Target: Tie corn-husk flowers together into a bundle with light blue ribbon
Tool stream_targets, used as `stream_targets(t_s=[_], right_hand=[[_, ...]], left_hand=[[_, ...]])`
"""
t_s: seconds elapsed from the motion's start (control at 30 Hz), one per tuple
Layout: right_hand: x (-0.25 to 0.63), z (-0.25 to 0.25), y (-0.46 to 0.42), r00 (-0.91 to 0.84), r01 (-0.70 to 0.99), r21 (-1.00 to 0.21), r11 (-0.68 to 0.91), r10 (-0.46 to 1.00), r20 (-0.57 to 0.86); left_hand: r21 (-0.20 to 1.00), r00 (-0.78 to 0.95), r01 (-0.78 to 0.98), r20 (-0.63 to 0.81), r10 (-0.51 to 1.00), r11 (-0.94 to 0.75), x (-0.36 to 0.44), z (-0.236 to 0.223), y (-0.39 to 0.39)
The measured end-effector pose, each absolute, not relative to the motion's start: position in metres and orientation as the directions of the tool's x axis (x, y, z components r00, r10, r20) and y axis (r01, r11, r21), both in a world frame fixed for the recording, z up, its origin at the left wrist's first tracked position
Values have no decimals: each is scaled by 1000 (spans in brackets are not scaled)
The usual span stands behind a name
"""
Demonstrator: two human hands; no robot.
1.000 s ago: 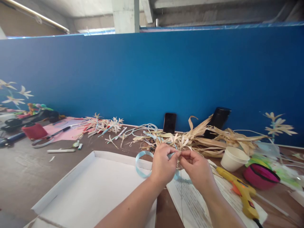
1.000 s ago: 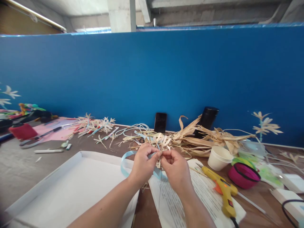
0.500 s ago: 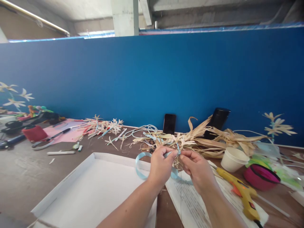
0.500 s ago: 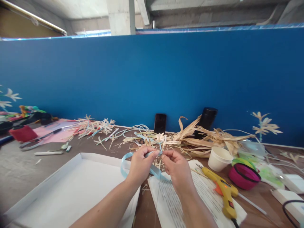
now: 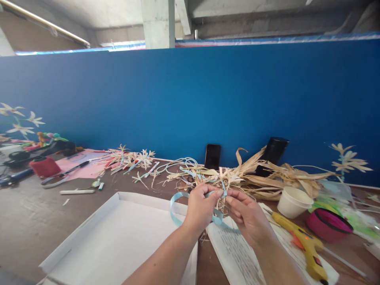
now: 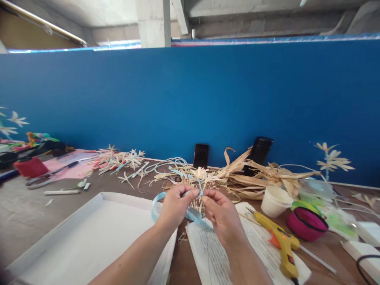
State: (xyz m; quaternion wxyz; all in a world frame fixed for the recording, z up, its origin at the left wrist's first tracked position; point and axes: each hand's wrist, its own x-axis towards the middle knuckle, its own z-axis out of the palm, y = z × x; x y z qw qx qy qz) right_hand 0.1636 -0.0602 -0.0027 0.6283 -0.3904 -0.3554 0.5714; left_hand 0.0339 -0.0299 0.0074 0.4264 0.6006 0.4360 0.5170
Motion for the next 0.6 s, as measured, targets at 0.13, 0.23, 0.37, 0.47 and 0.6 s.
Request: stream_targets(t_s=[0.13,0.23,0.37,0.47,0.6], right_hand=[[162,-1,-61,78,-442,-895,66,996,35],[162,0,-62,78,-435,-895,93,995,66],[164,-1,-62,89,-416,-902,116,992,86],[164,-2,-62,91,-421,-899,124,991,93],[164,-3,-63,79,-444,-891,98,994,70]], left_hand=[[974,100,50,216,971,-222,34,7,-29],[975,110,39,213,971,-218,34,8,-30],[974,109,38,216,970,-221,35,9,-30],[981,136,30,188,973,-194,34,9,-29],[985,186,31,164,969,-172,32,10,-27]])
